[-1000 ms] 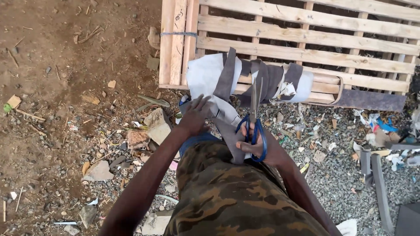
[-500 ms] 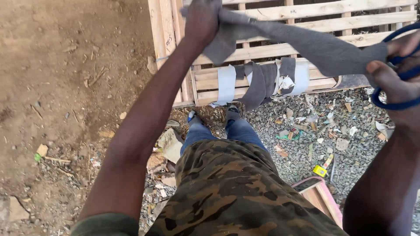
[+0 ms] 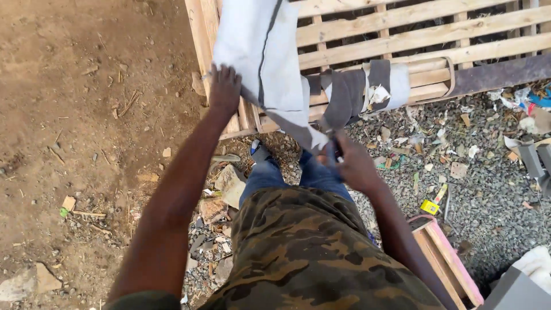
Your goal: Cutting strips of fabric using scissors on a wooden pallet in an outdoor workshop.
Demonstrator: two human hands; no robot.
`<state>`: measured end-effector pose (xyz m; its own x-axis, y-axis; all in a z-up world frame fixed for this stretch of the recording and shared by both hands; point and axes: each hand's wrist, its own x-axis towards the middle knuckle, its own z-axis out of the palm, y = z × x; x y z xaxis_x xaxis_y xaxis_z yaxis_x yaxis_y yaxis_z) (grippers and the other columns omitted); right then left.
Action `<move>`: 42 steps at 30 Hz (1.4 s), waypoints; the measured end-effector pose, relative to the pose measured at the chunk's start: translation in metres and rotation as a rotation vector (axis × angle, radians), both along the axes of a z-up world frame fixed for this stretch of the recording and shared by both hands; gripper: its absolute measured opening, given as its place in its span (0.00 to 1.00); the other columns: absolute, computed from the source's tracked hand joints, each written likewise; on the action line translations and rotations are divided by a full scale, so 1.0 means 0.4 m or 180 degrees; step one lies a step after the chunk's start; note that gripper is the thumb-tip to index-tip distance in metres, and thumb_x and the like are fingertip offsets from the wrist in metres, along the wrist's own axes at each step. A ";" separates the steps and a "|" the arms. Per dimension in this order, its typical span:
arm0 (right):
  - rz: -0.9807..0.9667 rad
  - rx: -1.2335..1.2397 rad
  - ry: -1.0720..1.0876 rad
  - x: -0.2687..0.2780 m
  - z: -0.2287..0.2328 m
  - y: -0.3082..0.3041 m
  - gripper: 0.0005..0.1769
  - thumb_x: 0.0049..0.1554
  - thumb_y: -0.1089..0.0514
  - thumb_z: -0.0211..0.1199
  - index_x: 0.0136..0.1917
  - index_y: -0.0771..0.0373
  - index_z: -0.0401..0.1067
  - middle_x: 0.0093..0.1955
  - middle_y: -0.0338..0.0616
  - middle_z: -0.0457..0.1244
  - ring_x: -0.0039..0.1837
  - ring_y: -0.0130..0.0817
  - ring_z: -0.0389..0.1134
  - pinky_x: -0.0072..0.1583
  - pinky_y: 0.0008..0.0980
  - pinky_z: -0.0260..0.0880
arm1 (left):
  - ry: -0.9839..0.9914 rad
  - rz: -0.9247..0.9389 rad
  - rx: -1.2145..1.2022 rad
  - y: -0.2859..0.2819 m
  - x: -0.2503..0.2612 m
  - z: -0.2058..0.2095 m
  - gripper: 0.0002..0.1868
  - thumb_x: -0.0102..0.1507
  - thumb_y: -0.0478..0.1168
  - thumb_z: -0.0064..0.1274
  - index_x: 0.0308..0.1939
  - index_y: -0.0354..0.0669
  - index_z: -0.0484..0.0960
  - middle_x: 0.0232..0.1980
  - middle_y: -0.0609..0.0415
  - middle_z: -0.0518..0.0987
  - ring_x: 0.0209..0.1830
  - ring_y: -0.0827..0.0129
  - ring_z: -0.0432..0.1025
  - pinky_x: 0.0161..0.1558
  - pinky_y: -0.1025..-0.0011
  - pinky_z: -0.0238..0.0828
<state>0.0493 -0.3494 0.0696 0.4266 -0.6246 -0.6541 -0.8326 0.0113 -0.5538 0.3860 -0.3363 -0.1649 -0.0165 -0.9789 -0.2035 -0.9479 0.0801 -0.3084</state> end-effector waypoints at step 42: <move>-0.1189 0.2275 -0.0634 -0.546 -0.353 0.343 0.39 0.59 0.27 0.63 0.35 0.68 0.68 0.28 0.52 0.60 0.32 0.44 0.72 0.33 0.42 0.78 | 0.7000 0.5122 -0.0304 0.404 -0.822 -0.181 0.36 0.62 0.32 0.64 0.67 0.18 0.61 0.50 0.28 0.78 0.41 0.47 0.83 0.43 0.61 0.87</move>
